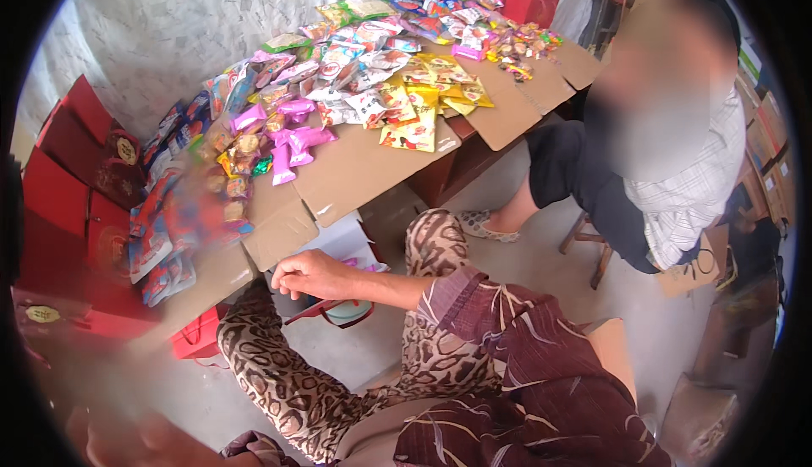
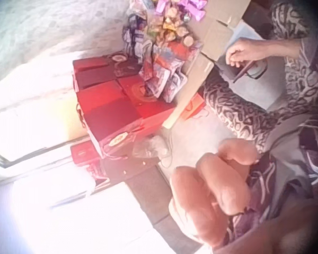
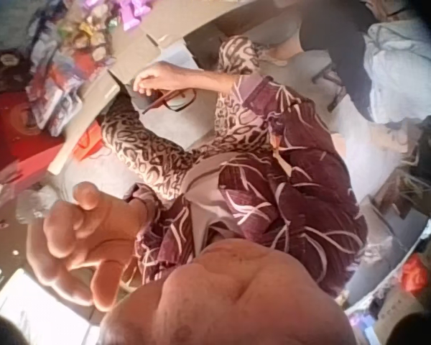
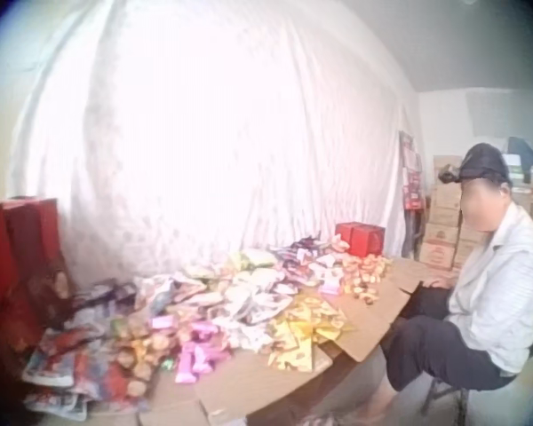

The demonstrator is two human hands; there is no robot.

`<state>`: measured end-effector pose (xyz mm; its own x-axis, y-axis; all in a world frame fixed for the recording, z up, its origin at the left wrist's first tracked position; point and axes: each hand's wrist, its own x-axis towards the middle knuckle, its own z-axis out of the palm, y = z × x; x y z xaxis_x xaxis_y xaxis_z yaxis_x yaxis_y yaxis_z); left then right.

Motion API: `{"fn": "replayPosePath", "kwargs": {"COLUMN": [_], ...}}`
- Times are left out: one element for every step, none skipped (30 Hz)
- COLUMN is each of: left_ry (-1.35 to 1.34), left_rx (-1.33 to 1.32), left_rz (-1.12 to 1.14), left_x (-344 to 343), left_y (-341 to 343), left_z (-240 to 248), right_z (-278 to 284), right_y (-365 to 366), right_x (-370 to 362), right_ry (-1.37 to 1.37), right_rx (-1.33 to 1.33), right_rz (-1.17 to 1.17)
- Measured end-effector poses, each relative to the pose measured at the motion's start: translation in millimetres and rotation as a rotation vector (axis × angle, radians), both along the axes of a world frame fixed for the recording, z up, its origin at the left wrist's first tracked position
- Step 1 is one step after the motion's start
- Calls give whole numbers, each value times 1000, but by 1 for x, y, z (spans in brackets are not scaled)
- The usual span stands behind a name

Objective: Packing various snacks and treats into small red gift boxes for retail or distribution.

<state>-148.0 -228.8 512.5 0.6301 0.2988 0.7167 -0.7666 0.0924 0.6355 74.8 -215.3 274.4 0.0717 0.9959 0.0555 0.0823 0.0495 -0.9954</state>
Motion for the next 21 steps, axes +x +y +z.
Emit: {"fn": "replayPosePath", "kwargs": {"left_ry": [9,52,31,5,48,165,209,293,331,389,434,466,474,479,481,486,500,507,554,590,529], "left_rx": [78,158,253,12,-23,146,176,89,105,82,72,28,15,1,1,26,62,67,73,78,40], "left_rz": [-28,-56,-67,548,698,577,667,749,796,759,759,714,704,690,673,659,666,664,669,671,515], "left_x": [14,22,27,52,81,85,98,109,117,125,133,144,149,156,174,193,207,219,234,250,264], "left_y": [23,42,64,36,36,55,67,80,97,115,133,149,169,187,199,209,218,226,234,245,266], "left_z": [-16,-25,-37,-51,-51,-55,-63,-70,-78,-82,-86,-91,-95,-98,-101,-105,-106,-107,-110,-109,-112], "right_z": [-3,-5,-8,-17,-25,-27,-30,-34,-36,-39,-43,-48,-42,-42,-44,-48,-54,-58,-61,-60,-59], "right_y": [-3,4,13,18,22,23,23,23,22,21,20,17,16,17,15,12,11,10,8,5,1], "right_x": [17,21,19,23,26,29,33,35,35,36,35,38,35,31,36,41,40,38,38,40,37], "right_ry": [-40,-19,-48,-89,-96,-81,-110,-128,-94,-81,-122,-170,-262,-249,-310,-371,-393,-385,-506,-638,-607], "right_rx": [45,60,76,73,84,97,82,65,59,71,46,13,143,155,105,52,109,111,67,21,111], "right_rz": [-24,-18,43,81,93,97,106,121,107,113,89,54,22,27,55,82,76,72,133,192,152]}}
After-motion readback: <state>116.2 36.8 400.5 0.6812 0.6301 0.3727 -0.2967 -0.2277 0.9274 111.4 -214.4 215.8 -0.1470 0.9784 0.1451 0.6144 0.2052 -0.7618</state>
